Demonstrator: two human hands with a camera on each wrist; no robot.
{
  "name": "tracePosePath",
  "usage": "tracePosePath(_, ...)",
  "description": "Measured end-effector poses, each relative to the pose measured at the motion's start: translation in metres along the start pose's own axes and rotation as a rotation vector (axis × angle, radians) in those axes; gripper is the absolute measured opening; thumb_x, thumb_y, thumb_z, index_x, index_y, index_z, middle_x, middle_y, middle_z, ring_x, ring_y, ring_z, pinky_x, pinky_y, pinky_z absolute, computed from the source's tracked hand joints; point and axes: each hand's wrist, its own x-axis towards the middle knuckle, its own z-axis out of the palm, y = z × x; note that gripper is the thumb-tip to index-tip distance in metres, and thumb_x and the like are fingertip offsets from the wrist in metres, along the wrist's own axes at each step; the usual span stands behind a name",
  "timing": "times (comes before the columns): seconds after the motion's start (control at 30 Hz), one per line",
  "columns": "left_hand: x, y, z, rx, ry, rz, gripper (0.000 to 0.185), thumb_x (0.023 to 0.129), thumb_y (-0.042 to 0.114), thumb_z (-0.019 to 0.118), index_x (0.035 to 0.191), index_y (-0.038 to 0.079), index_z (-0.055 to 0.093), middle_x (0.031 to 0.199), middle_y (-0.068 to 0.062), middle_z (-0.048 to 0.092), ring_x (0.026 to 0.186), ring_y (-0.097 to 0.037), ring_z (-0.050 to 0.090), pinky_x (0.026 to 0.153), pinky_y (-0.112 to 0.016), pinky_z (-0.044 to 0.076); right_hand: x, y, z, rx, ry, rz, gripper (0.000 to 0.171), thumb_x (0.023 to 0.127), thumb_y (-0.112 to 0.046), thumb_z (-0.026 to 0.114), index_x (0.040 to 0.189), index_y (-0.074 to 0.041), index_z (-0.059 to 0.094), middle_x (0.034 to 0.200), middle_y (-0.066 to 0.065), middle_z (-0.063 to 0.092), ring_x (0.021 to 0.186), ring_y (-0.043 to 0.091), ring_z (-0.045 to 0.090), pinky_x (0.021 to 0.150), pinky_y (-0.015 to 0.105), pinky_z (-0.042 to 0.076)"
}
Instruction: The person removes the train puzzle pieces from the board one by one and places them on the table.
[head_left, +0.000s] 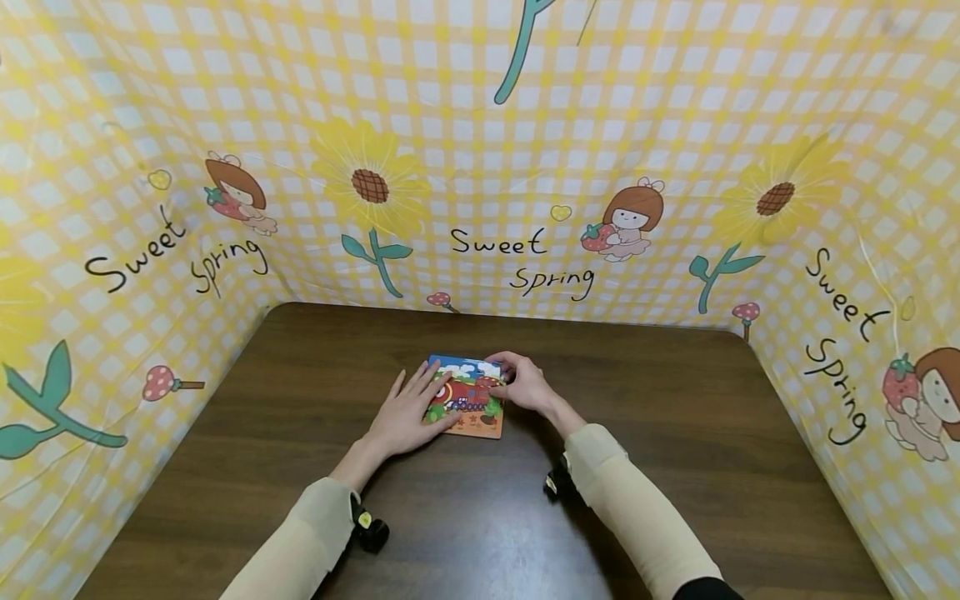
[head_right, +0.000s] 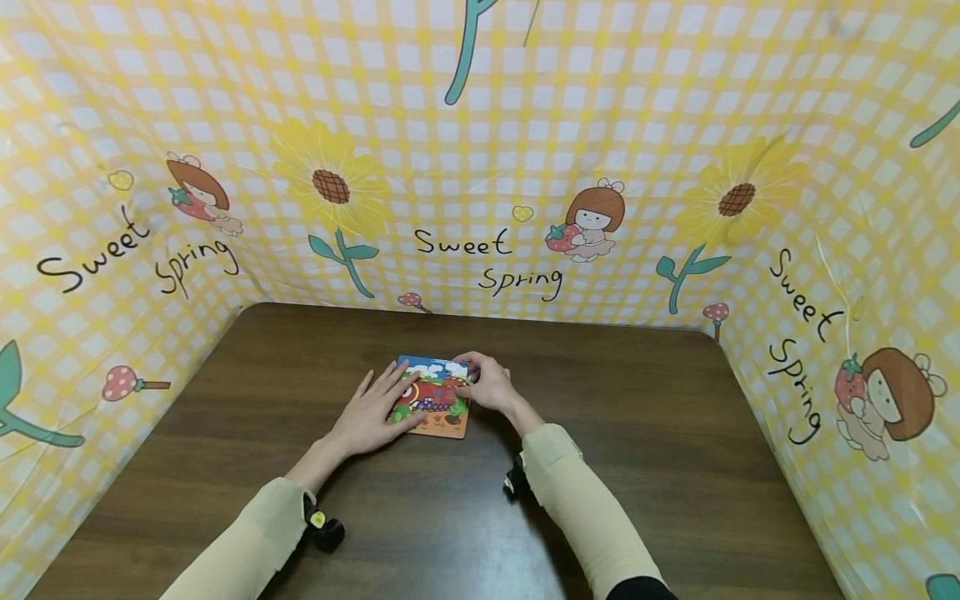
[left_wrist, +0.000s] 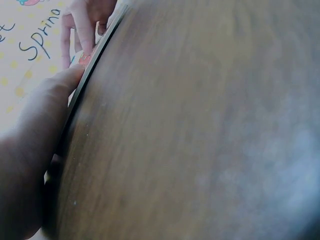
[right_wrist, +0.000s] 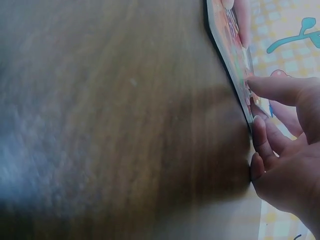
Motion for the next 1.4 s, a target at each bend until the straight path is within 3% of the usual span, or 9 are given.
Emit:
tracePosePath(0.37,-0.001,0.0,-0.001,-0.004,-0.002,0.006,0.084,0.087,0.077,0.041,0.155,0.03,0.027,0.165,0.0,0.018,0.155,-0.024,0.014,0.123,-0.058,0.009,0.002,0.006,0.001,0.049,-0.004,-0.034,0.049,0.079,-0.01,0.081,0.124,-0.013,0.063,0.099,0.013,0.058,0.078,0.017,0.052,0.067,0.026,0.044)
tracePosePath(0.6,-0.001,0.0,0.0,-0.001,0.005,0.01,0.084,0.087,0.077,0.041,0.155,0.03,0.028,0.165,-0.001,0.018,0.154,-0.025,0.015,0.123,-0.059,0.01,0.001,0.013,-0.004,0.138,-0.049,-0.083,0.049,0.081,-0.001,0.077,0.127,-0.008,0.062,0.1,0.017,0.059,0.077,0.017,0.053,0.068,0.026,0.046)
tracePosePath(0.97,0.0,-0.001,0.0,-0.006,0.005,0.01,0.084,0.087,0.079,0.039,0.155,0.031,0.026,0.166,0.001,0.017,0.154,-0.025,0.014,0.123,-0.059,0.009,0.0,0.016,-0.004,0.157,-0.005,-0.059,0.044,0.082,-0.006,0.077,0.124,-0.008,0.064,0.098,0.015,0.063,0.076,0.017,0.055,0.065,0.026,0.046)
tracePosePath(1.17,0.0,-0.001,0.0,-0.006,0.0,0.012,0.084,0.088,0.077,0.039,0.156,0.03,0.026,0.166,0.0,0.016,0.155,-0.025,0.014,0.123,-0.059,0.008,0.001,0.017,-0.003,0.237,0.031,-0.036,0.041,0.081,-0.006,0.078,0.12,-0.007,0.066,0.096,0.017,0.067,0.075,0.017,0.055,0.06,0.025,0.043)
tracePosePath(1.4,0.0,0.0,0.0,-0.003,0.014,0.015,0.083,0.088,0.076,0.042,0.155,0.029,0.028,0.165,-0.001,0.019,0.154,-0.026,0.016,0.122,-0.06,0.01,0.002,0.016,-0.009,0.31,0.052,-0.01,0.04,0.08,-0.006,0.078,0.118,-0.008,0.066,0.096,0.02,0.068,0.08,0.022,0.056,0.065,0.027,0.043)
